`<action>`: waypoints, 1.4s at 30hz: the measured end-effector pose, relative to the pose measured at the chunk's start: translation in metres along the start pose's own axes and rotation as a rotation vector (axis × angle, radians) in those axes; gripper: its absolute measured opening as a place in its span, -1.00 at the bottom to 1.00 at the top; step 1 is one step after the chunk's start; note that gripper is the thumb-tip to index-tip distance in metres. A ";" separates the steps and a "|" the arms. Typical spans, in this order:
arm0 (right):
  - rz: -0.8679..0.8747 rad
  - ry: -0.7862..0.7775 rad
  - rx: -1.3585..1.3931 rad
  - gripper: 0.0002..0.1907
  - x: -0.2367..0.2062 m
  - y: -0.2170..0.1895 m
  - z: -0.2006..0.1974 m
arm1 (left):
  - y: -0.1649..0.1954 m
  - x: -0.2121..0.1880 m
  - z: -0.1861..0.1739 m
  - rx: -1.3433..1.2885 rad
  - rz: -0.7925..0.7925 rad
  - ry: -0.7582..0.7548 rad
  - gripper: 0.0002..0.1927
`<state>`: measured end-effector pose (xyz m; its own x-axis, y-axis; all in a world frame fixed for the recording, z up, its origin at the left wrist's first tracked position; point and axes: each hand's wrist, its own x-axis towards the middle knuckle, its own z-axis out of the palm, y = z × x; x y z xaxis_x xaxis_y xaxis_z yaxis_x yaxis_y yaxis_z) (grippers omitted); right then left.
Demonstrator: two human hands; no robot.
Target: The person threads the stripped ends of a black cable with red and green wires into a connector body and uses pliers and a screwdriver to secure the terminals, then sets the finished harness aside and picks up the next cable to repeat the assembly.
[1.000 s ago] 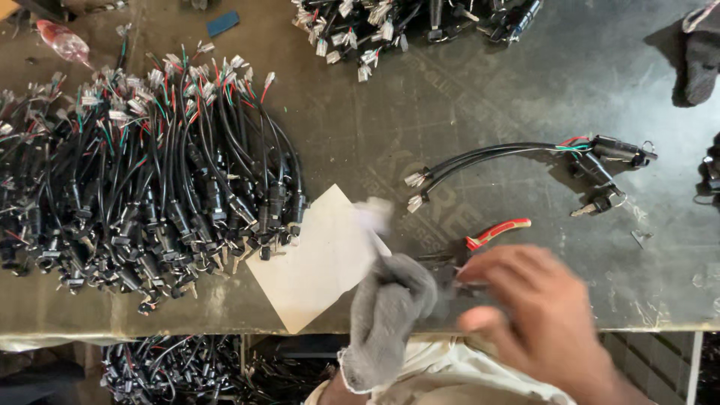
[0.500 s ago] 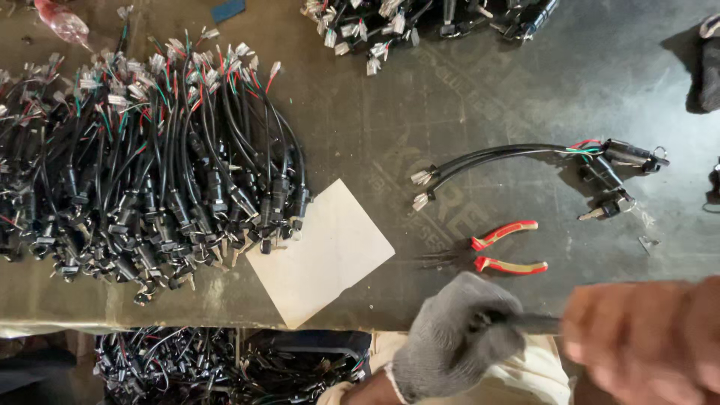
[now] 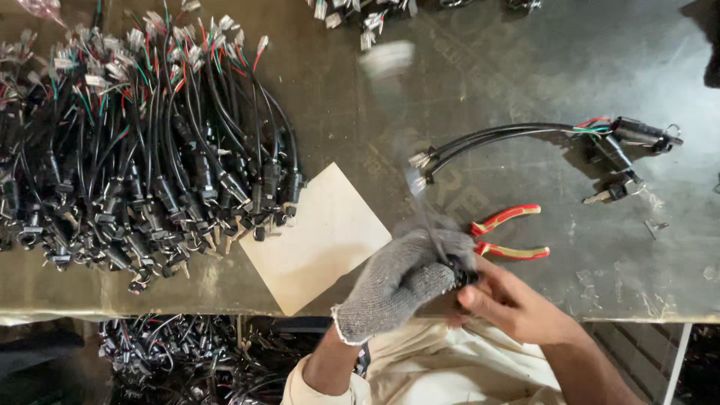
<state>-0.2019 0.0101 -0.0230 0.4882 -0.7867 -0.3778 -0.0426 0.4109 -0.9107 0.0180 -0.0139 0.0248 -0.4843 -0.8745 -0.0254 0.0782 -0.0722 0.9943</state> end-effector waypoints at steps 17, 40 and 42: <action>-0.542 0.282 -0.565 -0.63 -0.005 0.016 -0.006 | -0.017 -0.015 0.031 0.125 -0.009 0.422 -0.72; -0.034 0.119 0.176 -0.69 -0.008 0.070 -0.006 | -0.019 -0.004 0.031 0.490 0.252 0.160 -0.46; -0.024 0.155 0.114 -0.71 -0.007 0.075 -0.005 | -0.020 -0.005 0.029 0.429 0.292 0.056 -0.53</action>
<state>-0.2130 0.0442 -0.0895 0.3477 -0.8549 -0.3850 0.0710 0.4334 -0.8984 -0.0064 0.0053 0.0083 -0.4470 -0.8542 0.2657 -0.1664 0.3712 0.9135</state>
